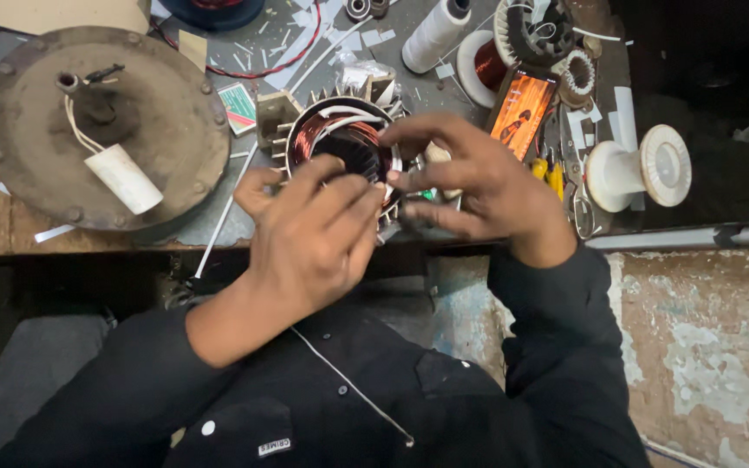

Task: The person winds a white wire around a copper-wound motor stator by hand. They repeatedly rotate the stator and guide the wire into the slots between the copper windings.

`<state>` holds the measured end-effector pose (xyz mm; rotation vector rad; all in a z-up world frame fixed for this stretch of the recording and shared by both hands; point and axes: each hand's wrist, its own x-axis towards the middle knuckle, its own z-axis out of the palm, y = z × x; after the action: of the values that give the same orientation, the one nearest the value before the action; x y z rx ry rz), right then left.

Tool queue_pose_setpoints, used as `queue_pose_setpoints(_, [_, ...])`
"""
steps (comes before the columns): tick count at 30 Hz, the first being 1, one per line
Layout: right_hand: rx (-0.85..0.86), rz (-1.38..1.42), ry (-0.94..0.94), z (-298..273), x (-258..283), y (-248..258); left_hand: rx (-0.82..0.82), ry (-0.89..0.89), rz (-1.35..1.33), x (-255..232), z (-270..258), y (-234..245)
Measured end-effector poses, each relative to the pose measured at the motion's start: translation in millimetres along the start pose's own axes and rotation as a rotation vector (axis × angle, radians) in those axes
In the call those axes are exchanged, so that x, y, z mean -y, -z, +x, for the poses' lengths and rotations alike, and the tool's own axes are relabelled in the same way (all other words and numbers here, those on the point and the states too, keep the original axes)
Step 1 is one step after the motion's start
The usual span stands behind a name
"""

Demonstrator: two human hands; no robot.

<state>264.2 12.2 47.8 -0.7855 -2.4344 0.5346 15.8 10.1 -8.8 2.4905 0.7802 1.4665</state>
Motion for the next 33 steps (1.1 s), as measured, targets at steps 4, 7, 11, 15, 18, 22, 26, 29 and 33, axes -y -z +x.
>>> queue_pose_setpoints(4, [-0.066, -0.094, -0.007, -6.4, 5.7, -12.5, 0.086, -0.218, 0.075, 8.1, -3.0, 2.7])
queue_pose_setpoints(7, [-0.142, -0.148, -0.001, -12.0, 6.4, -26.3, 0.143, -0.305, 0.127, 13.6, -6.2, 0.8])
queue_pose_setpoints(11, [-0.235, -0.254, -0.009, -17.0, 3.1, -38.2, 0.155, -0.316, 0.171, 14.5, -7.5, 0.8])
queue_pose_setpoints(15, [-0.425, -0.131, -0.042, -22.6, -3.0, -51.7, 0.152, -0.324, 0.216, 13.2, -10.3, -2.0])
queue_pose_setpoints(18, [-0.471, -0.234, -0.032, -25.8, -8.5, -64.3, 0.155, -0.336, 0.233, 14.8, -10.2, -2.2])
queue_pose_setpoints(22, [-0.567, -0.324, -0.022, -25.8, -17.8, -79.7, 0.166, -0.319, 0.220, 16.6, -8.6, 0.4])
queue_pose_setpoints(26, [-0.558, -0.369, -0.057, -25.1, -17.2, -80.2, 0.153, -0.290, 0.209, 12.5, -6.1, -0.2])
queue_pose_setpoints(29, [-0.549, -0.238, -0.152, -26.4, -4.0, -82.1, 0.163, -0.274, 0.235, 11.6, -9.0, -3.8])
queue_pose_setpoints(33, [-0.678, -0.176, -0.209, -17.5, 7.6, -90.4, 0.163, -0.264, 0.228, 13.1, -12.1, -5.0])
